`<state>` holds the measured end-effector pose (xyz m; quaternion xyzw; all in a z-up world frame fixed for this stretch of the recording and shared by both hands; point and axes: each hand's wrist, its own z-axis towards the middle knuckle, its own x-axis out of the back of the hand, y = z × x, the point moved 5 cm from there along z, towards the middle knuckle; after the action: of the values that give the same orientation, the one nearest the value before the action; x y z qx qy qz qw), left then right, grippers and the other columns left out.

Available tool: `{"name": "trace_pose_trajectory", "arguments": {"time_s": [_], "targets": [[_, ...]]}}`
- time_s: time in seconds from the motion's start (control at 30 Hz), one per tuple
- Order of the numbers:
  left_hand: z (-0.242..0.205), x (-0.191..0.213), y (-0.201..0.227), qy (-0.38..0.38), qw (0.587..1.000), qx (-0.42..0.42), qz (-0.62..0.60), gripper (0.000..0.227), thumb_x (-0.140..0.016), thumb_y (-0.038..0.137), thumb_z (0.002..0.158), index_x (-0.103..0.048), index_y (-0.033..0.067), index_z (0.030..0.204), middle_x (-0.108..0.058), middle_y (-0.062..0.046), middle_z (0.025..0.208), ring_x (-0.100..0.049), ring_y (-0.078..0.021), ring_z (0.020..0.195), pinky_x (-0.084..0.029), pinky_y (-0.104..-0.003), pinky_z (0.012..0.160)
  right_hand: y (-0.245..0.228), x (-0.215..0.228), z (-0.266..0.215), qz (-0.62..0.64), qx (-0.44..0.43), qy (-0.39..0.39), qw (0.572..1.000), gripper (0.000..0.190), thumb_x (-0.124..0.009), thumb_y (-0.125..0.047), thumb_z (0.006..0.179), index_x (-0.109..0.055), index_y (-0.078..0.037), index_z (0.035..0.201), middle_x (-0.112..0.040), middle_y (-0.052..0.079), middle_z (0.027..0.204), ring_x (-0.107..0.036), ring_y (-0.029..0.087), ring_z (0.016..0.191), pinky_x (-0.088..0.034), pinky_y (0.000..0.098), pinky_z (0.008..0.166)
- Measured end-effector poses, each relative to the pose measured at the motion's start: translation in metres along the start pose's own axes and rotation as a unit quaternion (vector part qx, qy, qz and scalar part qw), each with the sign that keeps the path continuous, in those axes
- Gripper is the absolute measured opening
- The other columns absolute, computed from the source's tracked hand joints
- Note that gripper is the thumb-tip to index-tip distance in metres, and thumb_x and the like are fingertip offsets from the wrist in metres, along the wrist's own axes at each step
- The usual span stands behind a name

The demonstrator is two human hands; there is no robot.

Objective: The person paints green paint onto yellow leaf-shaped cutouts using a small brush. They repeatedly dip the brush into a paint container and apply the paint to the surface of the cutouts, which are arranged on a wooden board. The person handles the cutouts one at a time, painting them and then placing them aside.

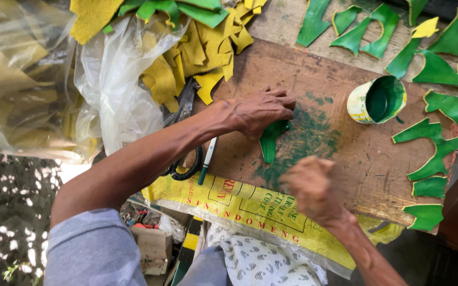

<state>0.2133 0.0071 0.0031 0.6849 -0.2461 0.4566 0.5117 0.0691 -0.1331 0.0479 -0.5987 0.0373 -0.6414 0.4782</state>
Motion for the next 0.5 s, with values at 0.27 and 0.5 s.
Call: {"name": "trace_pose_trajectory", "arguments": {"time_s": [0.27,0.5], "targets": [[-0.009,0.074,-0.029,0.160,0.986,0.013,0.056,0.048,-0.082,0.018,0.067,-0.059,0.0039,0.108,-0.051,-0.019,0.110,-0.053,-0.0373,0.104,-0.045,-0.049,0.086,0.034,0.014,0.011,0.106,-0.169,0.224,0.954,0.010,-0.076,-0.002,0.086,-0.071,-0.003,0.096,-0.068,0.006,0.091,-0.059,0.023,0.095,-0.044,0.0356,0.093],[0.024,0.203,-0.189,0.478,0.812,0.281,0.179,0.069,-0.092,0.031,0.068,-0.058,-0.0034,0.117,-0.057,-0.026,0.113,-0.055,-0.0422,0.109,-0.045,-0.053,0.088,0.070,-0.008,0.070,0.097,-0.175,0.301,0.932,0.011,-0.074,0.000,0.089,-0.071,-0.001,0.099,-0.070,0.009,0.093,-0.061,0.023,0.092,-0.048,0.0356,0.088]]}}
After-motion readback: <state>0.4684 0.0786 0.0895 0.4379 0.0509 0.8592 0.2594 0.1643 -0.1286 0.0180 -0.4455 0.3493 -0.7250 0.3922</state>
